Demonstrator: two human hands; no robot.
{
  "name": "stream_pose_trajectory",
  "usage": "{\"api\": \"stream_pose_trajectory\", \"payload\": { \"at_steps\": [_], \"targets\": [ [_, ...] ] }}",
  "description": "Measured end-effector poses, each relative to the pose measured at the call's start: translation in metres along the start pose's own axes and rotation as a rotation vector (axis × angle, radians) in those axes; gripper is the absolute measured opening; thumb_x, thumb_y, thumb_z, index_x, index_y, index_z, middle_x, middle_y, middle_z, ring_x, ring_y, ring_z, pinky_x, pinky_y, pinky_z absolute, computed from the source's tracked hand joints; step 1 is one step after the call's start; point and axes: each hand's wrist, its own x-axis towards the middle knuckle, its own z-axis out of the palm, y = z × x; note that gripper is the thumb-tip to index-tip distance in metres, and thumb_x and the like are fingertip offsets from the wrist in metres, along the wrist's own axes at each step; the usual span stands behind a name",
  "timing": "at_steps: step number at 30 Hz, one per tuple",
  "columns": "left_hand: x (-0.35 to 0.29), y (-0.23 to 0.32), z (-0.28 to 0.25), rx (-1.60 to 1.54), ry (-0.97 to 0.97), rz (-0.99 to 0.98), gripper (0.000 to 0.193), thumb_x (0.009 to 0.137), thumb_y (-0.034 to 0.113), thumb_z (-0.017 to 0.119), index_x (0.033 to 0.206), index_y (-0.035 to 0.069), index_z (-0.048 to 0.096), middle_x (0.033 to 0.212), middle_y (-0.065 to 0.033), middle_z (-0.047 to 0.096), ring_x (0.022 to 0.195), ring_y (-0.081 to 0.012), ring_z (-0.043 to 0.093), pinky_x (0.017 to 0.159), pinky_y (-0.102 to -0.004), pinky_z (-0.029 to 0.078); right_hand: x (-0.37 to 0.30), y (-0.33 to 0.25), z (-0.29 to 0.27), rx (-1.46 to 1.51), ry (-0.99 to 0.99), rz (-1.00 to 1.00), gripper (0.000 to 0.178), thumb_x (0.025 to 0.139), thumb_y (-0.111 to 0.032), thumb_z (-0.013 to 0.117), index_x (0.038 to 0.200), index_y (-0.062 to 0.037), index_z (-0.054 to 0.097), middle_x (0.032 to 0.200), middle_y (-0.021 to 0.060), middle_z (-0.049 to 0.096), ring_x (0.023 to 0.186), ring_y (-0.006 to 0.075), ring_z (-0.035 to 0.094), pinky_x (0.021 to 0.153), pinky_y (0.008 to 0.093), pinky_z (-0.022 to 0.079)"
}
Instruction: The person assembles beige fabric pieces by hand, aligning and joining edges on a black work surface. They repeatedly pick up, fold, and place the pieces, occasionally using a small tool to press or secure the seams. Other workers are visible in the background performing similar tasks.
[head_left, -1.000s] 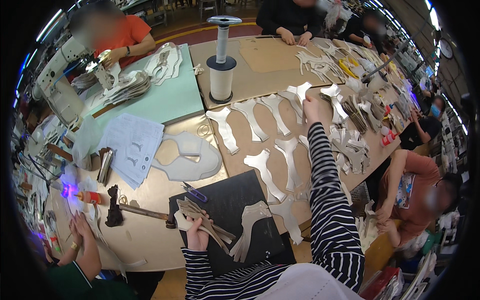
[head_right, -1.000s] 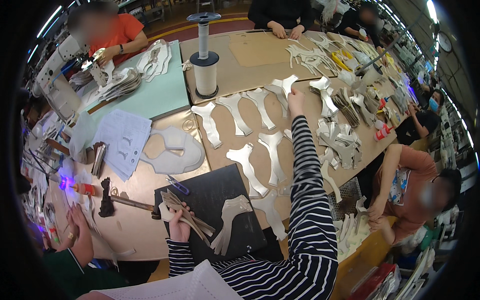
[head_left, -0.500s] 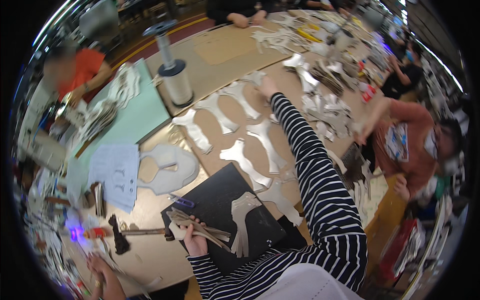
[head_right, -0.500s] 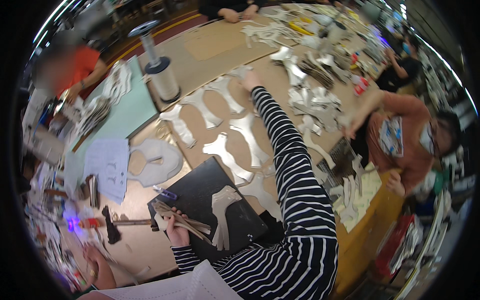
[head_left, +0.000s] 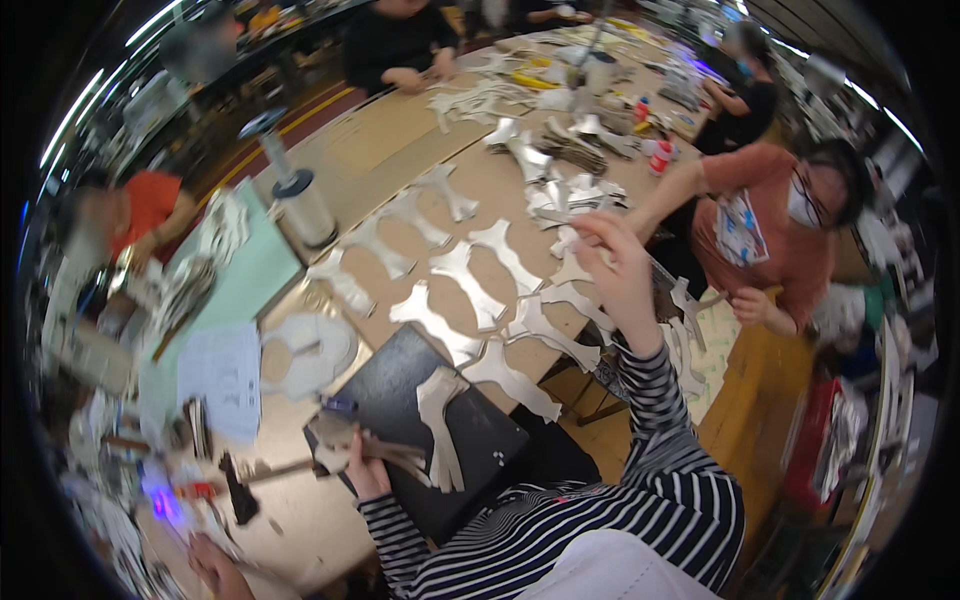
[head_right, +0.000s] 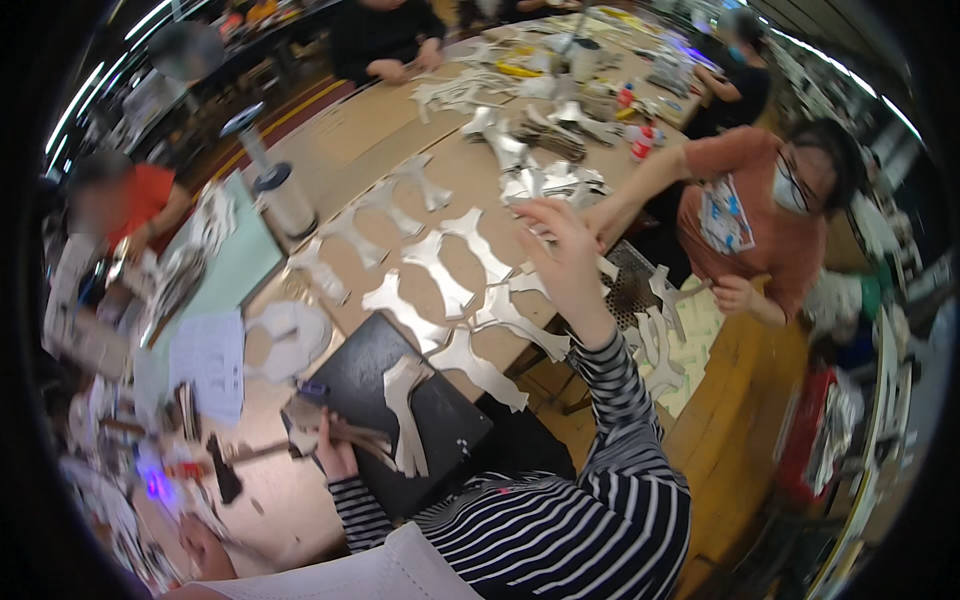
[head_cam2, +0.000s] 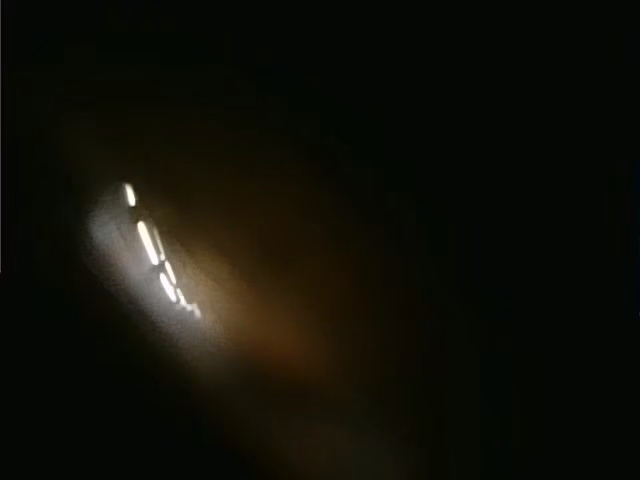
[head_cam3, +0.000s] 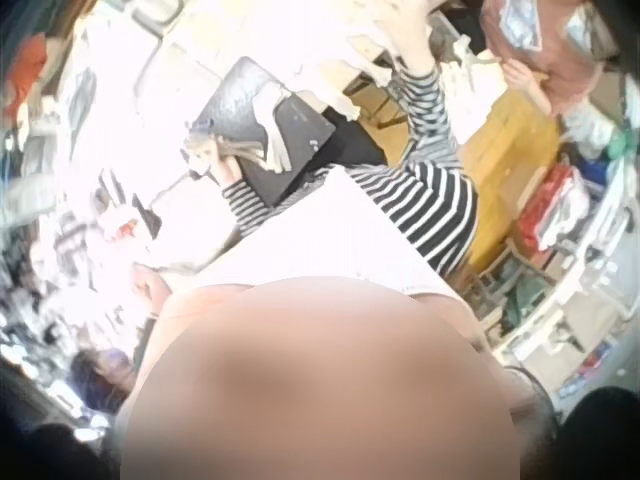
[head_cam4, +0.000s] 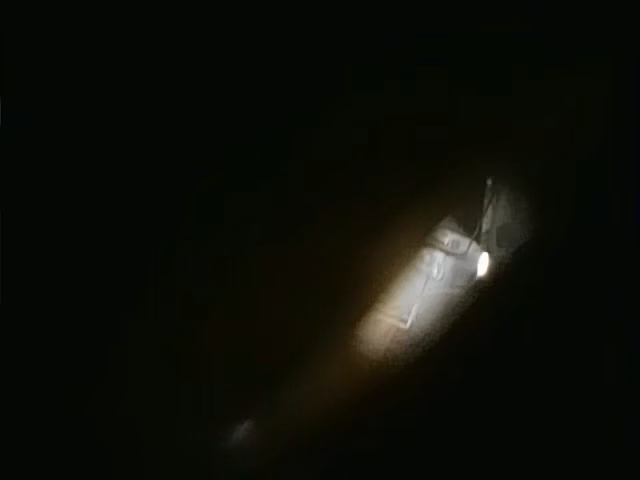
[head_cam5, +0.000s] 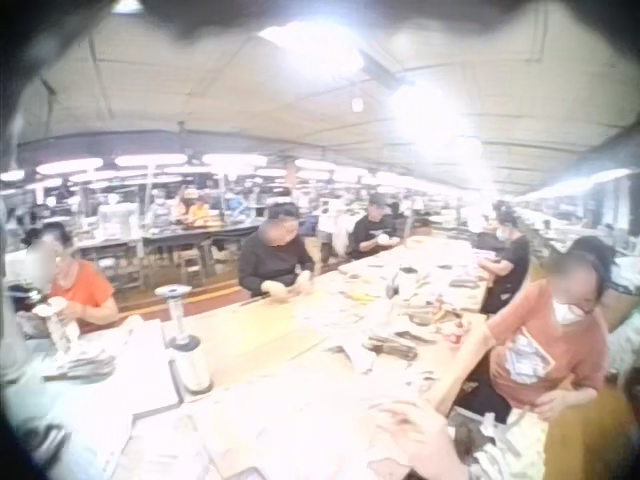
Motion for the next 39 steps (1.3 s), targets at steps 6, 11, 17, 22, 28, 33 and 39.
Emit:
{"api": "stream_pose_trajectory", "payload": {
  "at_steps": [6,11,17,22,28,33,39],
  "targets": [
    [-0.059,0.019,0.067,0.191,-0.338,0.092,0.041,0.091,0.003,0.066,0.129,0.003,0.052,0.12,-0.0079,0.06,0.112,-0.0188,0.059,0.1,-0.0403,0.049,-0.094,-0.027,-0.004,0.336,-0.172,0.301,0.018,0.09,0.001,0.061,0.108,0.0049,0.065,0.108,0.0068,0.062,0.09,0.0128,0.058,0.083,0.0253,0.047],
    [-0.127,0.029,0.124,0.402,-0.546,0.168,0.047,0.088,0.005,0.072,0.13,0.0,0.052,0.123,-0.0086,0.062,0.112,-0.0152,0.059,0.096,-0.0302,0.047,-0.125,-0.067,0.03,0.408,-0.395,0.128,0.023,0.085,0.005,0.063,0.108,0.0026,0.066,0.109,0.0093,0.064,0.089,0.0144,0.06,0.081,0.0268,0.048],
    [-0.163,0.029,0.139,0.363,-0.532,0.091,0.051,0.091,0.005,0.068,0.136,-0.001,0.046,0.125,-0.01,0.061,0.114,-0.0165,0.059,0.097,-0.0299,0.047,-0.132,-0.104,0.053,0.357,-0.504,-0.143,0.034,0.078,0.004,0.072,0.111,-0.0025,0.069,0.103,0.0084,0.058,0.086,0.0192,0.06,0.077,0.0282,0.048],
    [-0.165,0.024,0.122,0.294,-0.467,-0.029,0.044,0.098,0.012,0.059,0.138,0.002,0.044,0.124,-0.0053,0.058,0.113,-0.0121,0.055,0.095,-0.0274,0.045,-0.147,-0.11,0.061,0.254,-0.541,-0.161,0.041,0.078,0.002,0.074,0.118,-0.0048,0.068,0.1,0.008,0.055,0.083,0.0194,0.061,0.07,0.0301,0.05],
    [-0.162,-0.003,0.095,0.064,-0.463,-0.18,0.037,0.101,0.019,0.056,0.134,0.008,0.046,0.123,-0.0021,0.055,0.114,-0.0116,0.053,0.097,-0.0294,0.045,-0.174,-0.092,0.059,0.408,-0.601,0.04,0.019,0.079,0.005,0.07,0.097,0.0004,0.064,0.095,0.0099,0.061,0.08,0.0203,0.063,0.072,0.0297,0.051],
    [-0.158,-0.018,0.075,0.122,-0.334,-0.23,0.038,0.103,0.022,0.052,0.137,0.006,0.043,0.123,-0.0091,0.059,0.108,-0.0146,0.059,0.088,-0.03,0.051,-0.202,-0.074,0.062,0.752,-0.708,0.435,0.013,0.091,0.003,0.062,0.103,0.0014,0.056,0.093,0.0063,0.065,0.083,0.0109,0.06,0.075,0.024,0.048],
    [-0.122,-0.005,0.05,0.255,-0.172,-0.01,0.033,0.103,0.02,0.05,0.131,0.003,0.046,0.11,-0.0139,0.065,0.087,-0.0176,0.065,0.081,-0.0332,0.054,-0.2,-0.042,0.052,0.701,-0.462,0.612,0.024,0.094,-0.003,0.063,0.116,0.0023,0.057,0.095,0.0018,0.064,0.081,0.0047,0.056,0.07,0.0186,0.044]
  ]
}}
